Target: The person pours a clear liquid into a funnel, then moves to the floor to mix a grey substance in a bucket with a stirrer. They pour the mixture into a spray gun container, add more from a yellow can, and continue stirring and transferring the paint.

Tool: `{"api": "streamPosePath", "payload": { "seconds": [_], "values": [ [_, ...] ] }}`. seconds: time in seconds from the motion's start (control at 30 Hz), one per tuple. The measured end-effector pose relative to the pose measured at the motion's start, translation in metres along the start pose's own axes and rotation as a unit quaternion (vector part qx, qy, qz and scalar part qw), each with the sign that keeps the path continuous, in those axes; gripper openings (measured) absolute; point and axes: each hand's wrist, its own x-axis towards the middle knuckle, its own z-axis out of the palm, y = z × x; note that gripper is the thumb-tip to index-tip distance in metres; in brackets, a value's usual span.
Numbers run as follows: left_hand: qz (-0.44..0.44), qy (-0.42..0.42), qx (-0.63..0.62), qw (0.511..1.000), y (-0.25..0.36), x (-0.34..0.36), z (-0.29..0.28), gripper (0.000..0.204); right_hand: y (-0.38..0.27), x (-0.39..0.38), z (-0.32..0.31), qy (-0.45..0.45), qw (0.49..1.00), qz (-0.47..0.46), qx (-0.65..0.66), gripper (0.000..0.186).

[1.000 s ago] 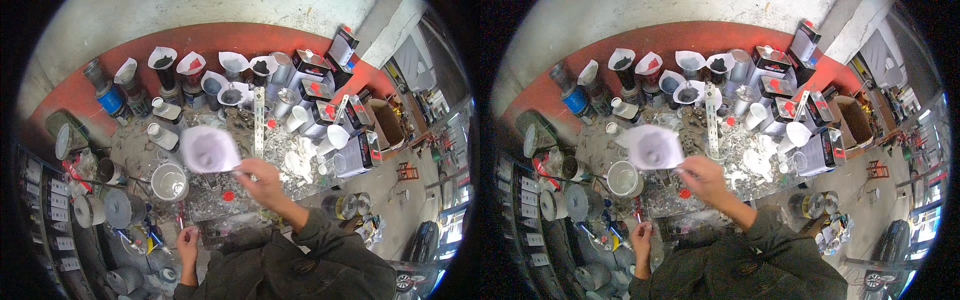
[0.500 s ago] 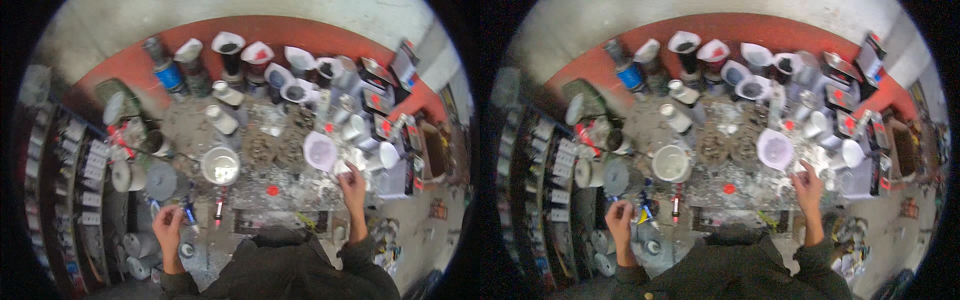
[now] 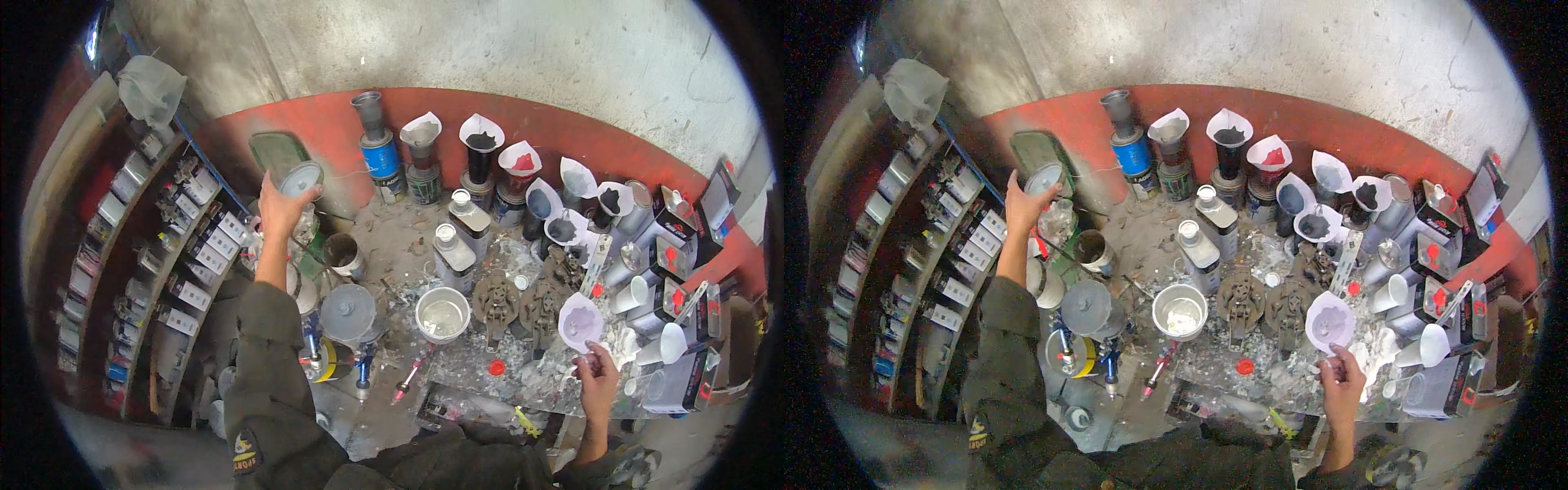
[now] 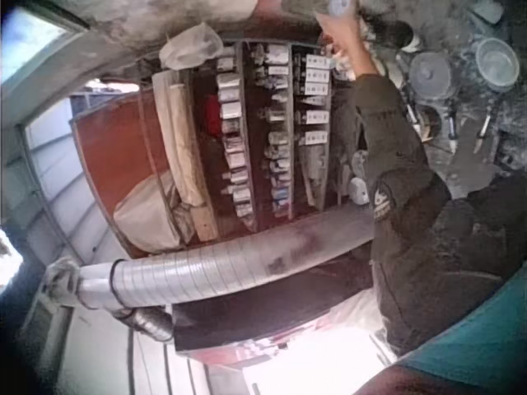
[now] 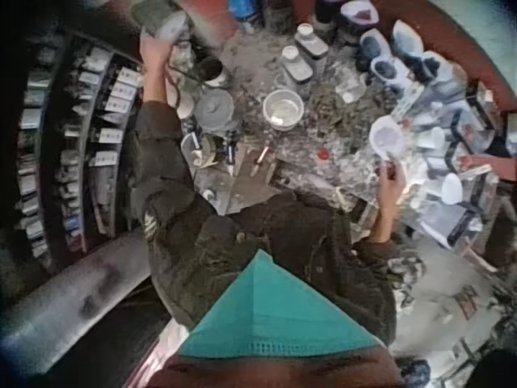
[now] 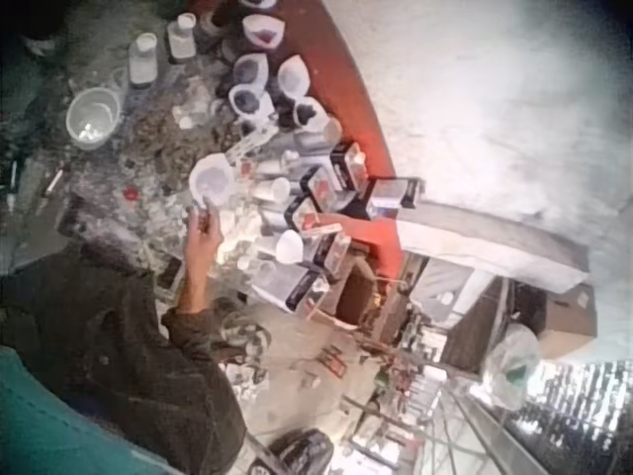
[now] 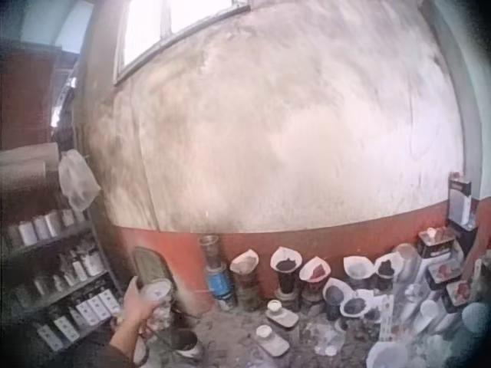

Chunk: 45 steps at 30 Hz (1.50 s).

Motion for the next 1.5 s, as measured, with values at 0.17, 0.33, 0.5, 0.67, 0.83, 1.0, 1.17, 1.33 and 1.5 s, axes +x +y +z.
{"api": "streamPosePath", "payload": {
  "seconds": [0.17, 0.33, 0.5, 0.67, 0.83, 1.0, 1.17, 1.33, 1.5],
  "values": [
    [0.008, -0.022, -0.016, 1.0, 0.023, 0.001, -0.004, 0.112, -0.012, -0.005, 0.006, -0.034, 0.998, 0.013, 0.047, 0.031],
    [0.188, -0.086, -0.31, 0.928, 0.104, -0.095, -0.012, 0.117, -0.024, 0.003, 0.014, -0.1, 0.991, 0.037, 0.078, 0.032],
    [0.236, -0.244, -0.414, 0.845, 0.143, -0.191, -0.032, 0.122, -0.081, 0.033, 0.077, -0.355, 0.896, 0.065, 0.258, 0.067],
    [0.258, -0.315, -0.429, 0.807, 0.153, -0.236, -0.03, 0.125, -0.1, 0.032, 0.114, -0.429, 0.793, 0.124, 0.413, 0.092],
    [0.181, -0.335, -0.496, 0.78, 0.139, -0.259, -0.028, 0.124, -0.081, 0.036, 0.129, -0.468, 0.745, 0.18, 0.439, 0.099],
    [0.177, -0.178, -0.402, 0.881, 0.11, -0.283, -0.038, 0.12, -0.098, 0.08, 0.122, -0.463, 0.858, 0.056, 0.217, 0.099],
    [-0.042, -0.265, -0.304, 0.914, 0.021, -0.377, -0.006, 0.085, -0.133, 0.107, 0.186, -0.461, 0.787, -0.269, -0.309, 0.099],
    [-0.085, -0.245, -0.198, 0.945, -0.018, -0.448, 0.069, 0.067, -0.139, 0.099, 0.232, -0.507, 0.659, -0.345, -0.435, 0.097],
    [-0.104, -0.288, -0.218, 0.927, -0.033, -0.453, 0.096, 0.052, -0.157, 0.098, 0.243, -0.566, 0.558, -0.385, -0.469, 0.102]
  ]
}}
